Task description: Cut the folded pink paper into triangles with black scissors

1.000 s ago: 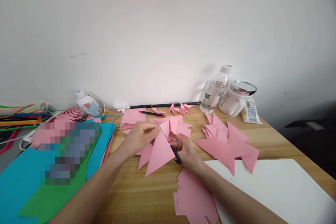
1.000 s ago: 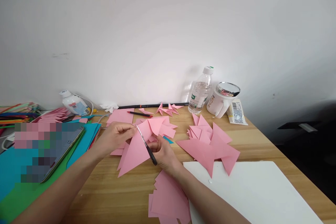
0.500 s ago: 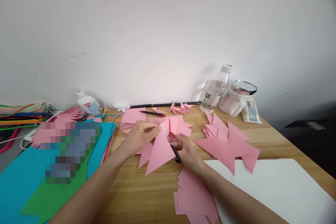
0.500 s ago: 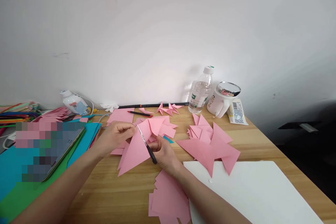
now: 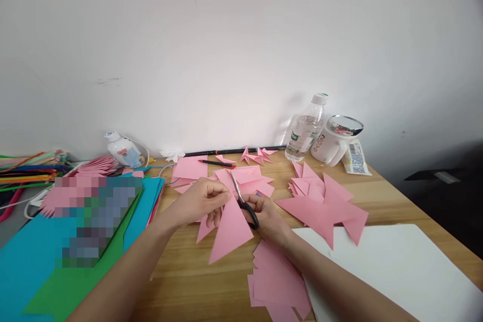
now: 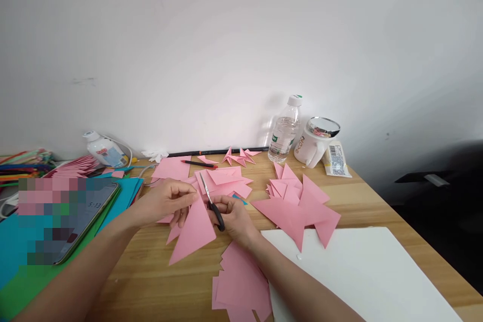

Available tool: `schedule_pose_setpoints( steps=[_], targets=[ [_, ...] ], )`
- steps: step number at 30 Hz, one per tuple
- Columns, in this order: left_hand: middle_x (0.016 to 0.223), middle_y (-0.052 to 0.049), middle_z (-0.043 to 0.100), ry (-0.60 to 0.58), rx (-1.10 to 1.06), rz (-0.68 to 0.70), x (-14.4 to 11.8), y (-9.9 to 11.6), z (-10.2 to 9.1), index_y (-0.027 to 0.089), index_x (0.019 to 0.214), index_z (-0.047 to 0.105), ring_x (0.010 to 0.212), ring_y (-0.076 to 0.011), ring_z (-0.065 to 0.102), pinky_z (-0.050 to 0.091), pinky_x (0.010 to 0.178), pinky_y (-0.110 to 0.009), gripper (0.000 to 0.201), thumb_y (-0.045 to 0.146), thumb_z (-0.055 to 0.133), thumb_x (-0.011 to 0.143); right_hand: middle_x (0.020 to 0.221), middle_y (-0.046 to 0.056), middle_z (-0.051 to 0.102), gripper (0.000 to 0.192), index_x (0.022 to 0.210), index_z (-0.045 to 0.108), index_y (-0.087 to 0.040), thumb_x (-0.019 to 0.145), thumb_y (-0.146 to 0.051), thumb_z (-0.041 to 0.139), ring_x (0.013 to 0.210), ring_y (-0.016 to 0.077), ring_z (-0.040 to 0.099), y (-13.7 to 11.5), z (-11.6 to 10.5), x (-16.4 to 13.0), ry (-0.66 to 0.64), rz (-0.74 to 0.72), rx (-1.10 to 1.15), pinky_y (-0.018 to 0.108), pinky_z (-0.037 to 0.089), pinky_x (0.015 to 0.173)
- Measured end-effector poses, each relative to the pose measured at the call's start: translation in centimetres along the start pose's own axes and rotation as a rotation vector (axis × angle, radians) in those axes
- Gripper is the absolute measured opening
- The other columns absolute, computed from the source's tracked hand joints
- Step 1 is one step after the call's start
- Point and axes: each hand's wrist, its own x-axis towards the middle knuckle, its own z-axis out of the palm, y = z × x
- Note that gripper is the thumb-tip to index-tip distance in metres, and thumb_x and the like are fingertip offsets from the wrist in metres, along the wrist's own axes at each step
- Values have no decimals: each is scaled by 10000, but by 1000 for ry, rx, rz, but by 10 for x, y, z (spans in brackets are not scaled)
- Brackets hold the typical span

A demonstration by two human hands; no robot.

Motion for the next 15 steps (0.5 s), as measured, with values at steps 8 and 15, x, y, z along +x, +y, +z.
schedule_pose_setpoints(
  steps=[8,15],
  targets=[
    [508,-27,620,253,-196,-78,13,-4,10,136,638,496,470,-160,628,514,469,-267,196,291,510,759,697,12,571,417,1028,480,-195,775,-525,510,614,142,538,-9,3,-3,247,-303,-65,252,429,551],
    [502,4,626,496,-460,153,5,12,11,157,751,499,478,-168,630,518,461,-276,146,296,545,762,476,-35,521,308,705,521,-178,712,-479,589,376,101,487,-3,2,2,93,-122,-162,235,419,411]
  ],
)
